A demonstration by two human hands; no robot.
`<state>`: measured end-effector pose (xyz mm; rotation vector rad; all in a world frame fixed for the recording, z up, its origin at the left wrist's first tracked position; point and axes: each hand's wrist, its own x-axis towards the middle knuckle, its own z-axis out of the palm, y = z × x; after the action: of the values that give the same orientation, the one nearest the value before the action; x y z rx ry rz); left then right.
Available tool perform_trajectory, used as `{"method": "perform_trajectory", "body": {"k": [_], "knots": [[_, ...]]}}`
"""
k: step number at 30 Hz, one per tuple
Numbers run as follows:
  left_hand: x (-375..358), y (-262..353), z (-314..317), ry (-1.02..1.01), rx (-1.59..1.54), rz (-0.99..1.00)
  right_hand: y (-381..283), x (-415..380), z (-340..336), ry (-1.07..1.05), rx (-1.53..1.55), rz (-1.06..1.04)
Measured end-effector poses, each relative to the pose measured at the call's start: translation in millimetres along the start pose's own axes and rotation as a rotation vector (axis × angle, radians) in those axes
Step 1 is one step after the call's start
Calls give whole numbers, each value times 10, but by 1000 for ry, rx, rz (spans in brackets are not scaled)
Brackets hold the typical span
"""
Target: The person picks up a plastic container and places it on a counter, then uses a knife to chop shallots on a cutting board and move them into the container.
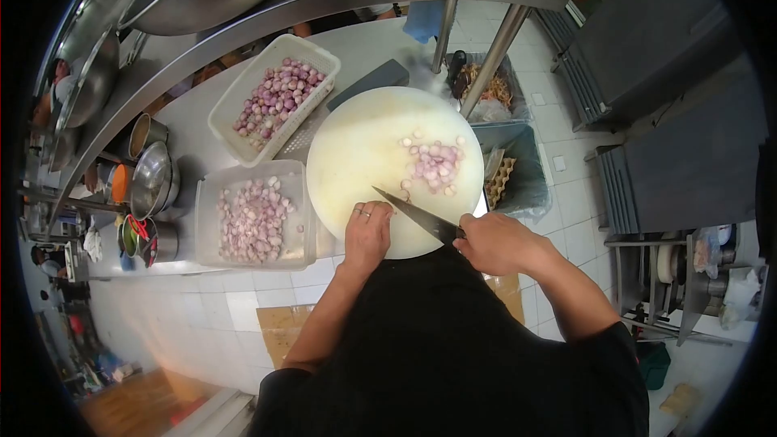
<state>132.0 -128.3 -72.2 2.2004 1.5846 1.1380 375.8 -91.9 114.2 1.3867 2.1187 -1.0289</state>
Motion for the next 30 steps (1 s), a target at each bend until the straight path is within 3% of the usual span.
{"method": "perform_trajectory", "body": {"k": [8, 14, 16, 18, 23, 28, 30], "knots": [[-8, -11, 9, 26, 6, 13, 13, 52, 61, -31, -11, -13], [-38, -65, -35, -25, -61, -38, 187, 506, 254, 125, 66, -68], [123, -61, -244, -12, -130, -115, 208, 480, 316, 283, 70, -8], [372, -330, -408, 138, -77, -112, 171, 374, 270, 262, 52, -1], [1101, -1622, -738, 337, 204, -374, -37, 274, 412, 25, -3, -15], [1536, -3009, -837, -16, 240, -867, -78, 270, 590, 97, 43, 54], [1541, -3260, -796, -159, 271, -815, -148, 265, 635, 117, 40, 100]]}}
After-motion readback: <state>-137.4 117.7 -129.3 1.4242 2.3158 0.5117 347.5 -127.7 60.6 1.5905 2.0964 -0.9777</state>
